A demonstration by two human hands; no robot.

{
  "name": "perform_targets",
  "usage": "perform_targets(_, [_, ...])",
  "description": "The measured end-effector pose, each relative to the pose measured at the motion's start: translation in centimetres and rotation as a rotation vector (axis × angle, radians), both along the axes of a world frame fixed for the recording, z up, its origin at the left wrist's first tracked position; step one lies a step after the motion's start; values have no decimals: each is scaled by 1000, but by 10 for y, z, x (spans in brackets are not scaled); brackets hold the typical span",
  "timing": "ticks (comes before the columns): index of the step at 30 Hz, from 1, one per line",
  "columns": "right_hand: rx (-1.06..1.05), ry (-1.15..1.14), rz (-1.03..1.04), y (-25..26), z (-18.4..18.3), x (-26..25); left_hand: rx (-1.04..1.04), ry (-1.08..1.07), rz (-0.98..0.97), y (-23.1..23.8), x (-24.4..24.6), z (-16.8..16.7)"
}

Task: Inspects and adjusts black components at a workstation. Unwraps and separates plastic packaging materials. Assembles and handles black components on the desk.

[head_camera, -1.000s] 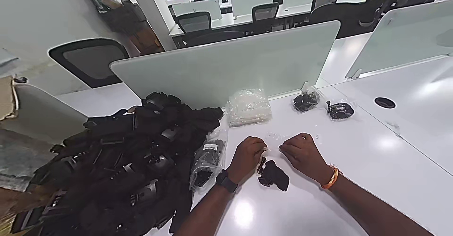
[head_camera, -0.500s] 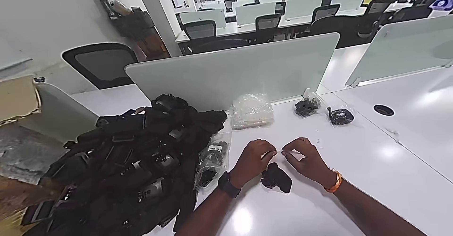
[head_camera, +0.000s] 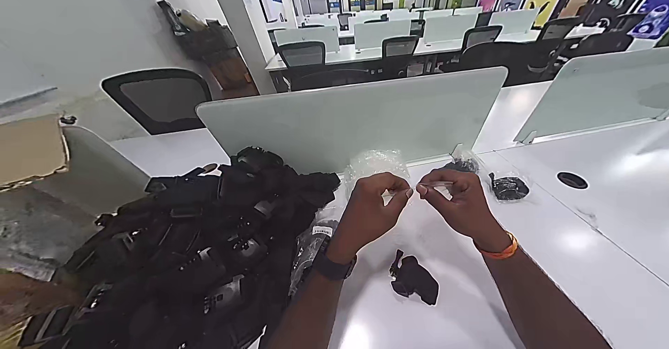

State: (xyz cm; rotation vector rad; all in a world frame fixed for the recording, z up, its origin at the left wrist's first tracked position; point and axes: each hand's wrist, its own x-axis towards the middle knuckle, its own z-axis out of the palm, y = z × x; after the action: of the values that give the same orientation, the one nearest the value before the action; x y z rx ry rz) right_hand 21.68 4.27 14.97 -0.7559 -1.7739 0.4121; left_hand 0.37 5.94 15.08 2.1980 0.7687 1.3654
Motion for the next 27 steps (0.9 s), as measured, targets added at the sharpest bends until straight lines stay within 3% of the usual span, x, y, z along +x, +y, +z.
perform_targets(8, [-118, 102, 79, 5, -4, 7, -129, 19, 32, 2, -33, 6])
perform_targets(18, [-50, 55, 63, 8, -13, 3, -256, 103, -46, 9, -37, 5])
perform_targets(27, [-39, -57, 69, 8, -19, -7, -141, -32, -60, 3, -8, -9])
